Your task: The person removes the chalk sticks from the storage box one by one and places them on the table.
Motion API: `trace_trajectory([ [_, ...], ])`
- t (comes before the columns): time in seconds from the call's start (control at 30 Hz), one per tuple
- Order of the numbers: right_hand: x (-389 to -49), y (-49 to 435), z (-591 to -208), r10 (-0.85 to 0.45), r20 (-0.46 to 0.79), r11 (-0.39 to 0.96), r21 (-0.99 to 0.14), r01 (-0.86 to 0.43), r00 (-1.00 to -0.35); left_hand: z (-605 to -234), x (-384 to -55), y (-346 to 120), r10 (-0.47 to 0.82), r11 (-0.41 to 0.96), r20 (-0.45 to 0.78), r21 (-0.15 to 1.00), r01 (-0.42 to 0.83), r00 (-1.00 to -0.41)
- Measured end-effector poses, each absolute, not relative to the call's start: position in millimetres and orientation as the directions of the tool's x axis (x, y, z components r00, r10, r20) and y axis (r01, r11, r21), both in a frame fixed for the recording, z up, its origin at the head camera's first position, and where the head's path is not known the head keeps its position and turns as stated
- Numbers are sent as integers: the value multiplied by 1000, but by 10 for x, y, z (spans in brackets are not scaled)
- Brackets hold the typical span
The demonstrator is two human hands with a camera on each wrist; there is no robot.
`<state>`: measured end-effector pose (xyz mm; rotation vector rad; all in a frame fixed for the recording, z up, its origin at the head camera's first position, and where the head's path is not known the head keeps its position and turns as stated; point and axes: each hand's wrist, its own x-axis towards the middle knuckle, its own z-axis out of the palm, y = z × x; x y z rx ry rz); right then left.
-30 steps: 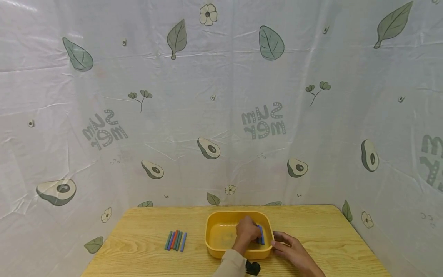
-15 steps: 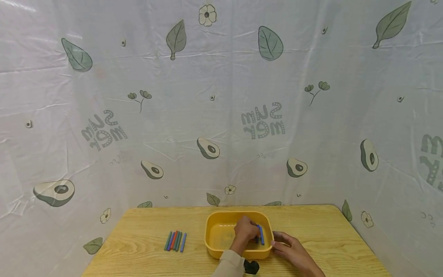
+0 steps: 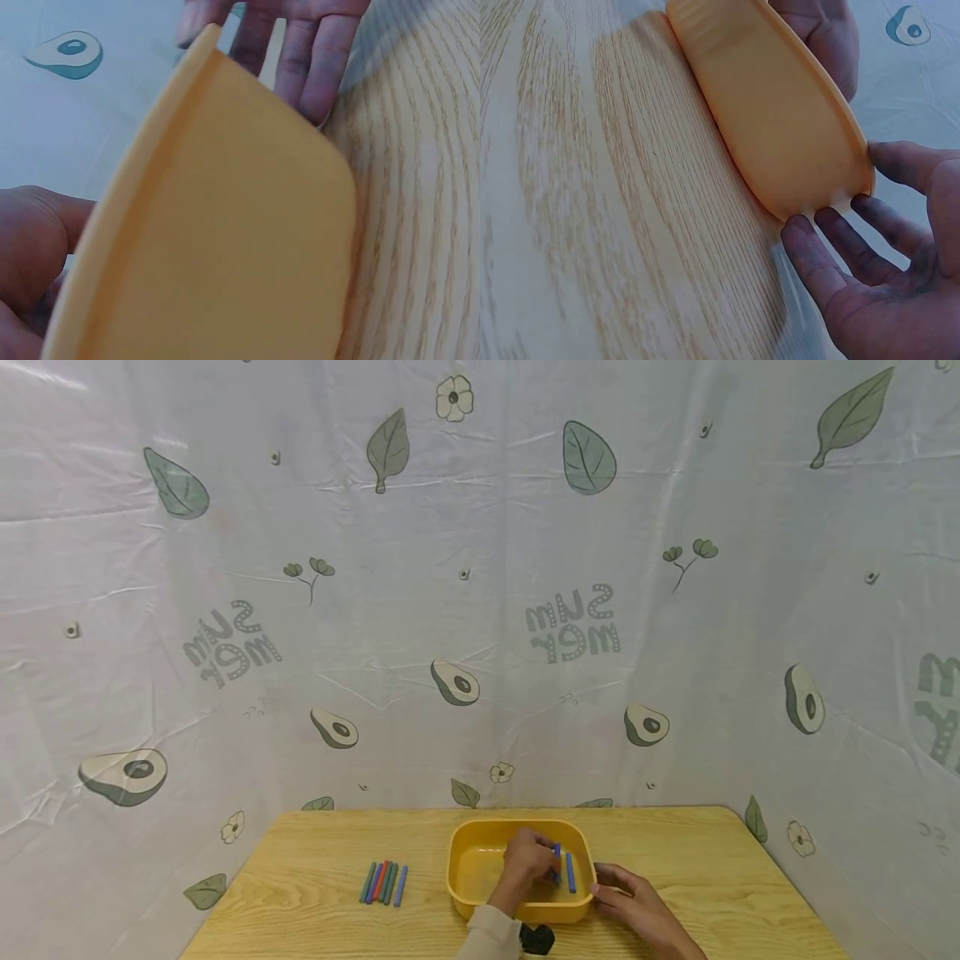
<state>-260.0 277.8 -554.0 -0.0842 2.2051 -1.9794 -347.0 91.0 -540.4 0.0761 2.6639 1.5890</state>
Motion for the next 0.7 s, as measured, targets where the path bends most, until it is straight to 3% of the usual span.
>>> trace_trajectory([
  [0.4, -2626, 2775, -5567, -147, -113, 115, -989, 96, -983, -5241, -3431, 535, 176, 264, 4, 963, 51, -984],
  [0.7, -2626, 2780, -5564, -143, -124, 122, -987, 107, -982, -5160, -3439, 276, 200, 197, 20, 979, 60, -980],
])
